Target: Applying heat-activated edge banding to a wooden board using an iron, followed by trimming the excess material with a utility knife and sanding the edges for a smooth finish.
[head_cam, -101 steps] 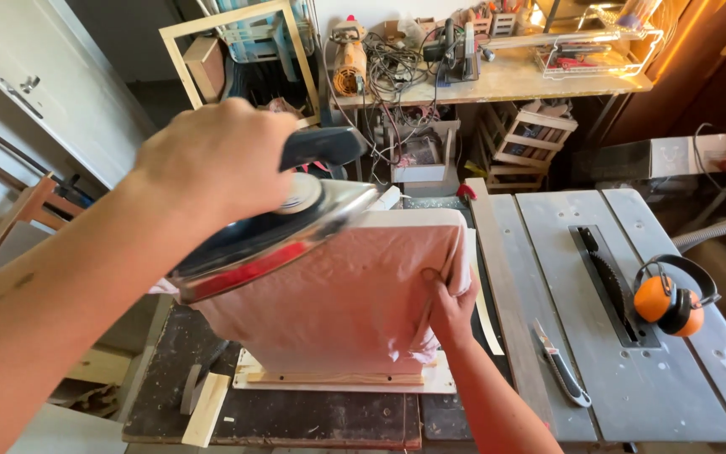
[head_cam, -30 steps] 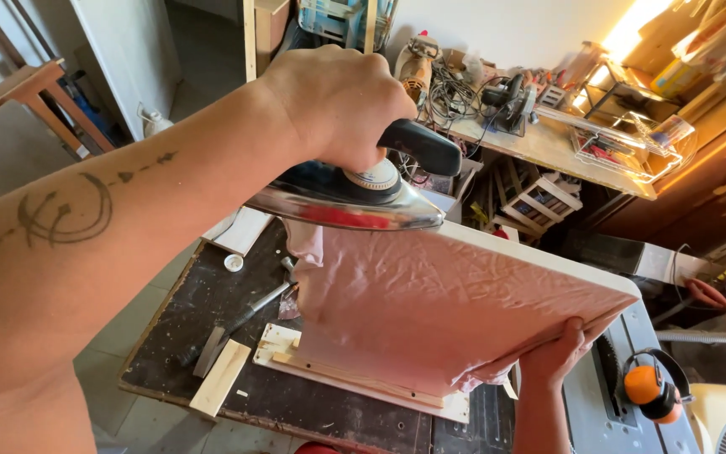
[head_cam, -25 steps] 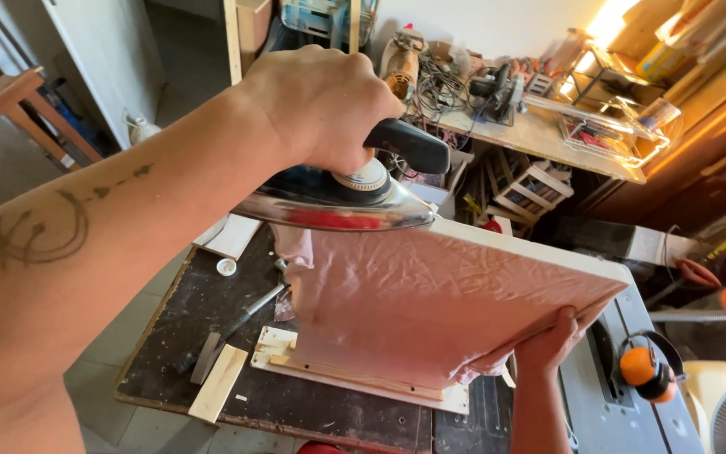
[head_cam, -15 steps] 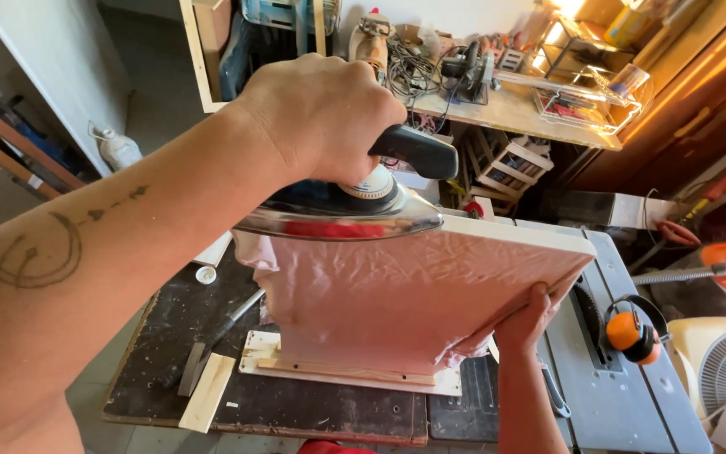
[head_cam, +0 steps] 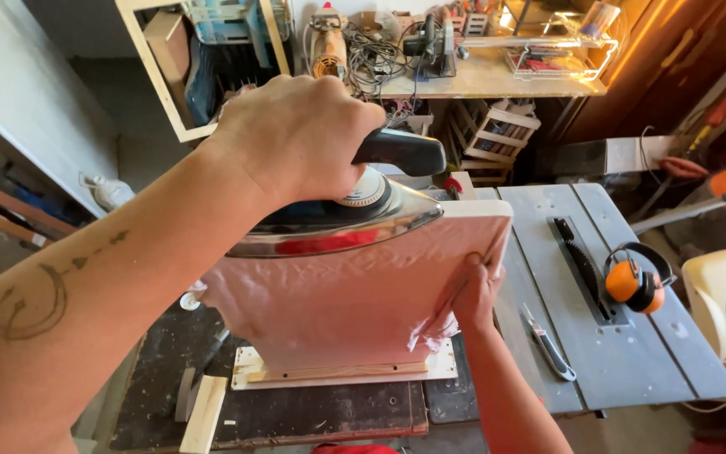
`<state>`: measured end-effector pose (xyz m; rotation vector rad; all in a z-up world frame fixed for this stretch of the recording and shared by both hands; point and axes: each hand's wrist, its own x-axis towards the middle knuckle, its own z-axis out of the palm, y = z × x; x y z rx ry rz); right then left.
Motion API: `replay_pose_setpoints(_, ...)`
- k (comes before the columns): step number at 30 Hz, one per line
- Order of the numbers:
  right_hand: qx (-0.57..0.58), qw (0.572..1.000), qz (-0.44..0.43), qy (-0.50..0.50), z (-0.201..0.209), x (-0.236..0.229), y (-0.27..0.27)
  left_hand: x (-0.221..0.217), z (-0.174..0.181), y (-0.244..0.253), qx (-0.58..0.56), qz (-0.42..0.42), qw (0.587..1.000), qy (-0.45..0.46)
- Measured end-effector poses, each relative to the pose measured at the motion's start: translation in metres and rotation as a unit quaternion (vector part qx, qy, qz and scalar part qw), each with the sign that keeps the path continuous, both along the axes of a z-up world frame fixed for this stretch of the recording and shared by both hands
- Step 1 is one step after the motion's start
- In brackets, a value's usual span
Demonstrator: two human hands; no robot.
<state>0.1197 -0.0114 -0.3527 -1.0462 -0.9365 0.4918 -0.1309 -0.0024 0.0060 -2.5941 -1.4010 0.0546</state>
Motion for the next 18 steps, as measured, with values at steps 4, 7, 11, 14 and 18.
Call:
replay_pose_setpoints(4,-0.005,1.000,0.021,0.012,-0.007,-0.002,0.001,0.026,0.000,-0.001,-0.005,0.008,1.000,0.012)
replay_pose_setpoints(7,0.004,0.999,0.046,0.021,-0.011,-0.006,0.002,0.044,0.002,-0.002,-0.017,0.022,0.999,0.016)
replay_pose_setpoints(11,0.013,0.992,0.092,0.089,0.009,-0.016,-0.007,0.064,-0.001,0.000,-0.014,0.021,1.000,0.018)
replay_pose_setpoints(14,0.037,0.986,0.128,0.100,-0.003,-0.014,-0.006,0.076,0.000,-0.002,-0.010,0.019,1.000,0.020)
replay_pose_setpoints(18,0.085,0.994,-0.028,0.058,0.058,-0.028,-0.031,0.093,-0.005,-0.002,0.010,0.000,1.000,0.019)
